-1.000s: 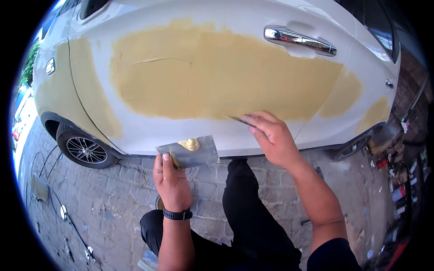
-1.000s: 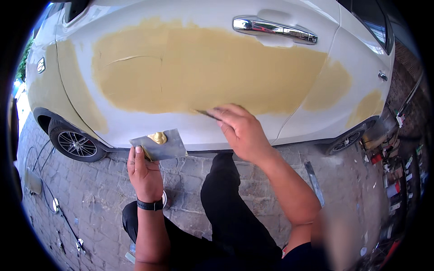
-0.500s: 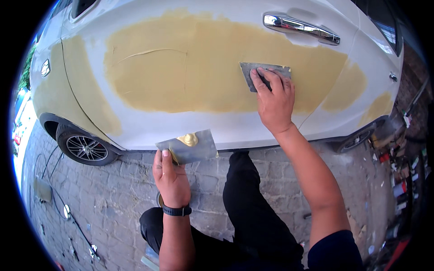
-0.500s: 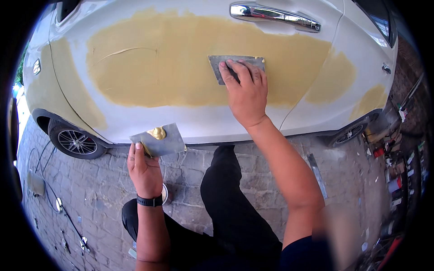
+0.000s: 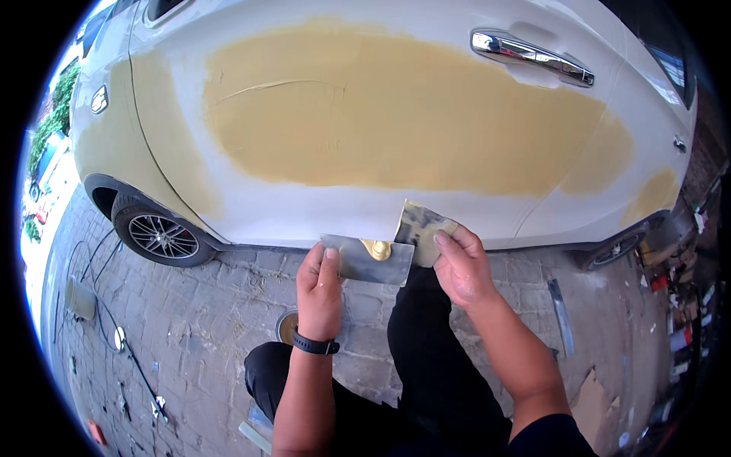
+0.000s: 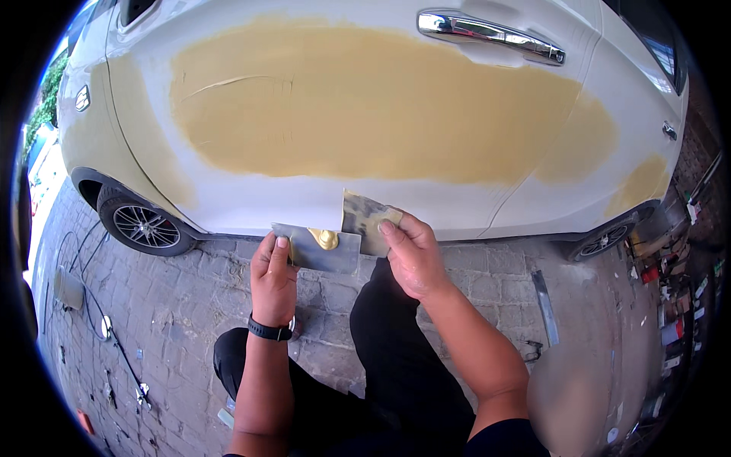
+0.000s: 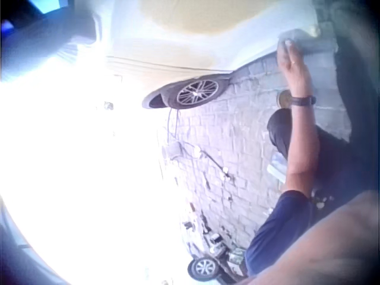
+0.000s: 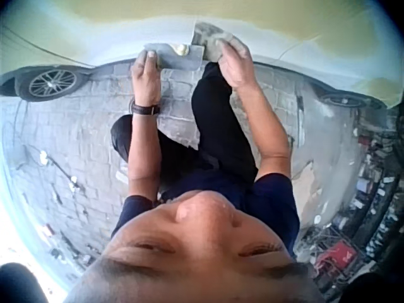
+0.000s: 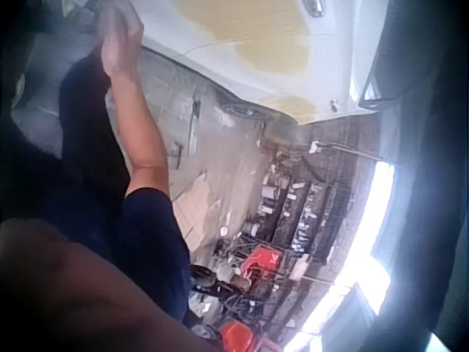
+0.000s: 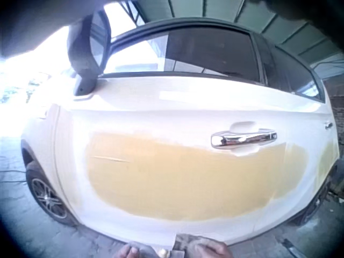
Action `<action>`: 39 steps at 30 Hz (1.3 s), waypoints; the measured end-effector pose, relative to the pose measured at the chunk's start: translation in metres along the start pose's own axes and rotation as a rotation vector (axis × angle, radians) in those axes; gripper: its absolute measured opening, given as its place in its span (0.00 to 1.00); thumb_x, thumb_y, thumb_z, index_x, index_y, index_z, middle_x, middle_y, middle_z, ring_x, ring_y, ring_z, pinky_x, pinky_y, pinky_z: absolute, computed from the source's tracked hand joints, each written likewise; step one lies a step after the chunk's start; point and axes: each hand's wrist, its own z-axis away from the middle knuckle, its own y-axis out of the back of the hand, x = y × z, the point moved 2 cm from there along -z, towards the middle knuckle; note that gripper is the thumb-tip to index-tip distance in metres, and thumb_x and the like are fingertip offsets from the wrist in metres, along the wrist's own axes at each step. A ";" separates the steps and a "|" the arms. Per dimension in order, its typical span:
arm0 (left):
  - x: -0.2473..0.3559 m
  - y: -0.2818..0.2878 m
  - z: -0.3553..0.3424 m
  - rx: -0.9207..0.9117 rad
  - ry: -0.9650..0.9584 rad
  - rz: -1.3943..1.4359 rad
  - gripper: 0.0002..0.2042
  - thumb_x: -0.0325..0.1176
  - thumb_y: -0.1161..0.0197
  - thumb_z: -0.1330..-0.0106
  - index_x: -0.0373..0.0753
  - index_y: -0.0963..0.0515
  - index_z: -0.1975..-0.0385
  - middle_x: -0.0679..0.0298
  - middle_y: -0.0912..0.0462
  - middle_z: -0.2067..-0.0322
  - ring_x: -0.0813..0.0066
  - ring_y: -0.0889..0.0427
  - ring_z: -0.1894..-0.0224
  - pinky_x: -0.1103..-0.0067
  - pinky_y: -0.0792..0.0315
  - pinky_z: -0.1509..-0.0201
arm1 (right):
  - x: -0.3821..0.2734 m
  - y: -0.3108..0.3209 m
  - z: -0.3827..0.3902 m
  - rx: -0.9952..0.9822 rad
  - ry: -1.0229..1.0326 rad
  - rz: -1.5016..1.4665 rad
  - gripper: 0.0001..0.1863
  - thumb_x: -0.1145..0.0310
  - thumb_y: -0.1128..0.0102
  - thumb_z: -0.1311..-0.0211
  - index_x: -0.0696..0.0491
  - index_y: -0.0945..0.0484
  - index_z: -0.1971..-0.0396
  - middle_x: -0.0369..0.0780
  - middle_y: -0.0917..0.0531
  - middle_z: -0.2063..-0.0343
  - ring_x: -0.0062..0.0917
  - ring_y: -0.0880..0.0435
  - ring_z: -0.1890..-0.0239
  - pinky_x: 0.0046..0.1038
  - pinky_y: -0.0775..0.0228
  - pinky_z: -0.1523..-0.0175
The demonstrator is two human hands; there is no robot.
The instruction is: The person applies a beige body filler to the side panel of a white car using a metal spreader. They repeatedly transfer filler from a container to the spreader and smooth it over the car's surface, working around the door handle and wheel arch.
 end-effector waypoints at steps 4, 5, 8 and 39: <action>0.024 -0.002 0.004 0.115 -0.156 0.301 0.12 0.36 0.47 0.14 0.35 0.22 0.46 0.68 0.16 0.53 0.80 0.20 0.51 0.76 0.24 0.45 | -0.036 -0.025 -0.021 -0.358 -0.139 0.662 0.15 0.72 0.45 0.18 0.60 0.17 0.41 0.36 0.14 0.49 0.21 0.17 0.48 0.28 0.26 0.46; 0.035 0.002 0.004 0.158 -0.182 0.364 0.12 0.36 0.47 0.14 0.35 0.23 0.45 0.67 0.16 0.50 0.78 0.19 0.49 0.74 0.23 0.42 | -0.053 -0.036 -0.031 -0.353 -0.183 0.966 0.15 0.73 0.44 0.20 0.59 0.16 0.41 0.38 0.13 0.50 0.26 0.16 0.49 0.30 0.24 0.48; 0.036 0.041 -0.002 0.217 -0.242 0.439 0.13 0.36 0.46 0.14 0.35 0.24 0.41 0.63 0.16 0.43 0.72 0.17 0.42 0.70 0.23 0.38 | -0.084 -0.073 -0.072 -0.132 0.585 1.467 0.17 0.74 0.40 0.26 0.55 0.15 0.41 0.41 0.14 0.51 0.35 0.15 0.49 0.35 0.23 0.47; 0.041 0.083 0.001 0.279 -0.245 0.365 0.13 0.37 0.47 0.13 0.34 0.24 0.43 0.62 0.15 0.47 0.74 0.16 0.46 0.71 0.22 0.39 | 0.074 -0.080 -0.113 0.101 1.163 1.955 0.18 0.70 0.37 0.31 0.45 0.12 0.43 0.33 0.16 0.47 0.32 0.17 0.41 0.45 0.28 0.31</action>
